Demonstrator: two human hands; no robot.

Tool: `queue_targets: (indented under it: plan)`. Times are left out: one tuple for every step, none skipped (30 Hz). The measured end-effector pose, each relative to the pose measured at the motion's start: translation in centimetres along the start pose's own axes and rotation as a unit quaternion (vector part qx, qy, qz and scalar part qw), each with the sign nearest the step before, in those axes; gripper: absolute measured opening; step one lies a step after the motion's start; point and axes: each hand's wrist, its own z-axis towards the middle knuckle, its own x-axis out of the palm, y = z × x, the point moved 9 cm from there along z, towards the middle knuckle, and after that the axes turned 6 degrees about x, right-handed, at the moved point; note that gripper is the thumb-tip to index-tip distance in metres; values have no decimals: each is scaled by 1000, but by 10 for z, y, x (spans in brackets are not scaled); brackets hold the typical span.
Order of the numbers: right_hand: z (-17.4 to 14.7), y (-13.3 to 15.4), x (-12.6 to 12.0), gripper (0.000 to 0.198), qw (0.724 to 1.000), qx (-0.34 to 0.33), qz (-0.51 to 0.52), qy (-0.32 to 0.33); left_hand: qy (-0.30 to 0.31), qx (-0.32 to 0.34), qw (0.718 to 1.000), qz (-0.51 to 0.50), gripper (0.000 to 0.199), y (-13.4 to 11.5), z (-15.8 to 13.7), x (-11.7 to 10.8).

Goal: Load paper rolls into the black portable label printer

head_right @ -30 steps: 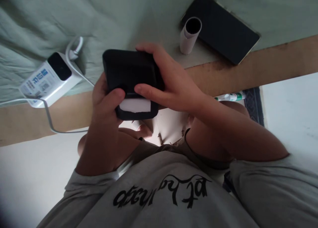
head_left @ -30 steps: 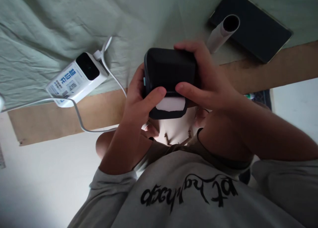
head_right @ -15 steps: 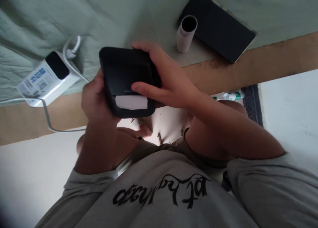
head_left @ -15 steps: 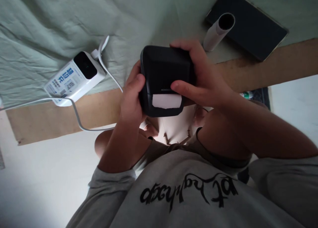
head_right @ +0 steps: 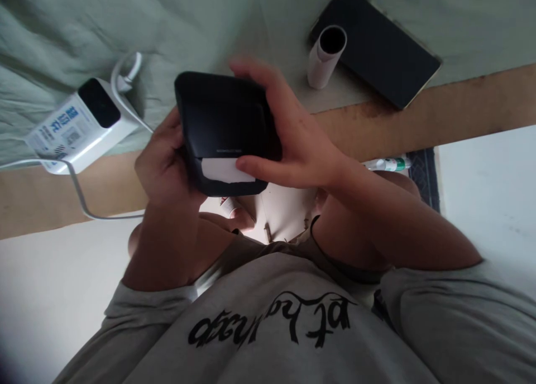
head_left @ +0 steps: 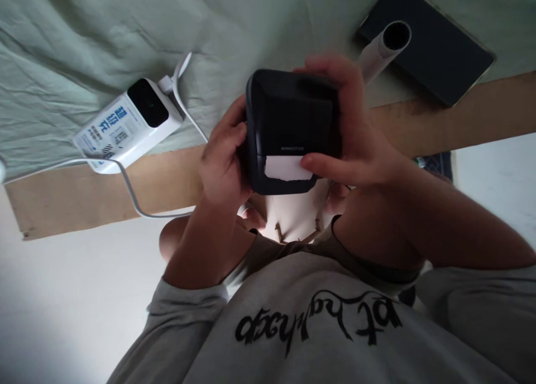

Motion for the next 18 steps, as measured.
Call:
queue_targets:
  plan:
    - [0,1,0,76,1000,-1,-11,2,-3,2,1000,-6,18,0,0,-1]
    - [0,1,0,76,1000,3,-22,2,-4,0,1000,-12,17,1,1,-1]
    - [0,0,-1,76,999,17,-33,-1,-5,-2,1000,-16,17,2,1,-2]
    - [-1,-1,-3,75,999,34,-41,-6,-3,1,1000,-19,19,1,1,-2]
    - [-1,-2,-5,74,997,53,-45,-13,-3,1,1000,-21,21,1,1,-2]
    - [-1,-3,-8,71,996,73,-49,-22,-4,-1,1000,-21,23,1,2,-2]
    - [-1,-4,-11,68,994,91,-56,-30,-3,-2,1000,-23,23,0,1,-1]
    - [-1,-5,-14,63,991,108,-64,-37,-4,-6,1000,-22,23,-1,1,-1]
    - [-1,-5,-18,59,990,117,-71,-45,-7,-11,1000,-19,22,-1,1,0]
    - [-1,-3,-21,57,989,118,-77,-52,-11,-17,1000,-14,21,-1,1,0]
    - [0,-1,-23,56,988,115,-84,-54,-17,-22,1000,-8,21,-1,1,0]
    - [1,0,-25,57,988,109,-92,-54,-24,-26,999,-3,20,-1,1,-1]
    - [1,3,-26,59,989,99,-101,-53,-33,-30,999,0,19,-1,0,-2]
    - [2,5,-26,61,989,86,-113,-49,-39,-34,999,1,18,0,0,-3]
    - [3,7,-26,64,988,75,-128,-45,-42,-39,998,1,16,0,0,-3]
    - [3,8,-26,66,987,65,-143,-41,-44,-44,998,0,14,2,0,-3]
    - [3,10,-26,68,985,57,-155,-39,-45,-47,998,-3,13,3,0,-3]
    - [3,11,-27,70,985,50,-163,-37,-47,-48,998,-9,13,4,0,-3]
